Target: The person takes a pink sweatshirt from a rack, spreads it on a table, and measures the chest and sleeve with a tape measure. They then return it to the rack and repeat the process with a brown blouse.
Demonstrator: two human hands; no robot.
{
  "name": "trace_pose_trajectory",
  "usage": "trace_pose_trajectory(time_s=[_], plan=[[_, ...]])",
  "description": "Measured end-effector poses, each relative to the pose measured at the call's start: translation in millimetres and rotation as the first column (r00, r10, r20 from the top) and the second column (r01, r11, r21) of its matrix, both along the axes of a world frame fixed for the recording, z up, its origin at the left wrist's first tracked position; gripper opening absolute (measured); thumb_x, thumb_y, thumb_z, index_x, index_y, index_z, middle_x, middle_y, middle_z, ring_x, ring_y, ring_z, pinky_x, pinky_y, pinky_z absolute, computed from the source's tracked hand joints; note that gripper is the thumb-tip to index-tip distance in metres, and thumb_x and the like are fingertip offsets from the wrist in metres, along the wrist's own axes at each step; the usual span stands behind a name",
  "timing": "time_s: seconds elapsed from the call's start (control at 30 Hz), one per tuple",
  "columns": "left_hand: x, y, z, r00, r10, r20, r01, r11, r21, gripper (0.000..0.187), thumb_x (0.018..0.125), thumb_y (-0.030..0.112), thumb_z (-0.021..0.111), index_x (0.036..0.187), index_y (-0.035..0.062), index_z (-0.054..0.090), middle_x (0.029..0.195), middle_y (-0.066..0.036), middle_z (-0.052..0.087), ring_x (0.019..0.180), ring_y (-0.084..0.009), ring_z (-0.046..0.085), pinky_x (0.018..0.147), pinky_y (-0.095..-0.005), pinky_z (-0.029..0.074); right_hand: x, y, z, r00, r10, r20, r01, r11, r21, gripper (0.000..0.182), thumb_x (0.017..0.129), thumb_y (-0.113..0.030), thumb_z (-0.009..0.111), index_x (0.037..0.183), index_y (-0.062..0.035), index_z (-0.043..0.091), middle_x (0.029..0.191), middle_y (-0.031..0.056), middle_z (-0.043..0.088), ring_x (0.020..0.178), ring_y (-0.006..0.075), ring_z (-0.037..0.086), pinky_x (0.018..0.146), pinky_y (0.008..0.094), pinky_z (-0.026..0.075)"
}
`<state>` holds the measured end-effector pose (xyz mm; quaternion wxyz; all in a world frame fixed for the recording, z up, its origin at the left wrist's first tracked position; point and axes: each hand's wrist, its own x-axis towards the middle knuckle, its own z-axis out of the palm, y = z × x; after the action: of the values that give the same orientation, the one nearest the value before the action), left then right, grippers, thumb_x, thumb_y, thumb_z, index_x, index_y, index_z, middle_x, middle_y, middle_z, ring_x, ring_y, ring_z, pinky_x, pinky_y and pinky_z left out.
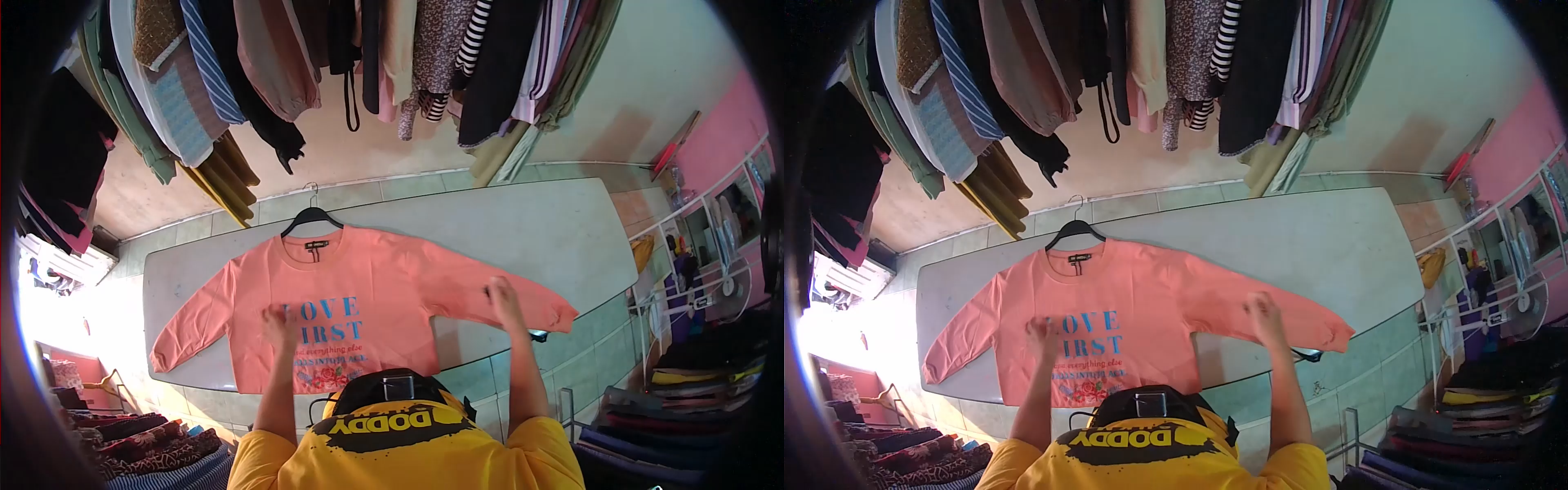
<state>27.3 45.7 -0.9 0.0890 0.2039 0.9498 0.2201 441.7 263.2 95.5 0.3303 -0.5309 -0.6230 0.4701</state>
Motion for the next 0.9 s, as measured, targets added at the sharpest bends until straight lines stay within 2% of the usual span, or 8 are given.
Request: trace_pose_trajectory(time_s=[0.07,0.13,0.23,0.3,0.4,0.63,0.8,0.9], plan=[[40.7,39.9,35.7,0.959,-0.263,-0.108,0.284,0.861,0.422,0.039,0.077,0.023,0.059,0.109,0.0031,0.049,0.108,-0.017,0.053,0.096,-0.0263,0.053,0.079,-0.0393,0.042,-62.5,-6.8,9.7,0.974,0.225,0.018,-0.224,0.974,-0.026,0.025,0.086,-0.029,0.05,0.085,-0.0039,0.048,0.074,0.0072,0.06,0.067,0.0149,0.059,0.061,0.0293,0.046],[67.7,71.3,36.2,0.793,-0.53,0.3,0.376,0.814,0.443,0.034,0.078,0.012,0.058,0.109,0.0022,0.052,0.095,-0.012,0.058,0.088,-0.0202,0.057,0.069,-0.0318,0.046,-113.0,-11.2,-5.9,0.921,0.389,-0.001,-0.387,0.918,-0.089,0.03,0.084,-0.034,0.052,0.083,-0.0042,0.047,0.074,0.0097,0.061,0.067,0.0184,0.06,0.06,0.0309,0.046],[108.1,112.5,51.9,0.576,-0.712,0.403,0.5,0.696,0.516,0.023,0.081,0.008,0.054,0.101,-0.0029,0.056,0.089,-0.007,0.06,0.077,-0.0146,0.059,0.065,-0.0257,0.048,-161.8,-12.9,-11.5,0.867,0.485,0.116,-0.482,0.875,-0.052,0.037,0.081,-0.04,0.055,0.082,-0.0041,0.047,0.073,0.0115,0.06,0.067,0.0223,0.06,0.059,0.0323,0.046],[116.2,126.8,42.6,0.308,-0.554,0.773,-0.041,0.804,0.593,0.018,0.082,0.006,0.053,0.095,-0.0052,0.058,0.088,-0.007,0.061,0.074,-0.0122,0.058,0.07,-0.0239,0.048,-173.2,-6.7,-15.4,0.85,0.497,0.176,-0.501,0.865,-0.023,0.04,0.079,-0.043,0.056,0.082,-0.0039,0.047,0.072,0.012,0.059,0.066,0.024,0.06,0.059,0.0328,0.046],[108.1,137.3,38.7,0.264,-0.555,0.789,-0.113,0.794,0.597,0.018,0.081,0.006,0.053,0.093,-0.0062,0.059,0.086,-0.008,0.061,0.074,-0.0103,0.056,0.072,-0.0226,0.048,-179.7,3.0,-27.5,0.875,0.451,0.176,-0.461,0.887,0.017,0.034,0.08,-0.035,0.058,0.079,-0.0034,0.046,0.067,0.0108,0.057,0.058,0.0203,0.056,0.054,0.0298,0.044],[59.0,191.2,31.7,0.882,-0.381,0.279,0.224,0.857,0.463,0.017,0.072,0.021,0.065,0.076,0.0055,0.068,0.067,-0.006,0.063,0.057,-0.0112,0.056,0.054,-0.0248,0.043,-180.7,50.4,-29.3,0.893,0.377,0.247,-0.419,0.896,0.149,0.014,0.073,-0.021,0.061,0.076,-0.0076,0.06,0.069,0.0079,0.055,0.063,0.0213,0.056,0.058,0.032,0.044],[16.8,223.0,17.4,0.944,-0.32,-0.077,0.323,0.853,0.41,0.02,0.067,0.025,0.067,0.075,0.0066,0.068,0.073,-0.013,0.063,0.071,-0.0246,0.059,0.064,-0.0342,0.046,-164.3,87.7,-37.3,0.887,0.217,0.408,-0.296,0.945,0.141,0.016,0.071,-0.026,0.062,0.078,-0.0125,0.065,0.077,0.0074,0.055,0.07,0.0255,0.057,0.063,0.0342,0.046],[15.9,234.8,11.0,0.951,-0.308,0.0,0.288,0.889,0.357,0.018,0.066,0.023,0.068,0.075,0.0071,0.068,0.079,-0.014,0.062,0.077,-0.0261,0.058,0.069,-0.0361,0.046,-161.8,94.0,-41.1,0.865,0.195,0.463,-0.284,0.95,0.13,0.017,0.07,-0.028,0.062,0.078,-0.0125,0.065,0.079,0.0071,0.055,0.071,0.0257,0.057,0.064,0.0345,0.046]])
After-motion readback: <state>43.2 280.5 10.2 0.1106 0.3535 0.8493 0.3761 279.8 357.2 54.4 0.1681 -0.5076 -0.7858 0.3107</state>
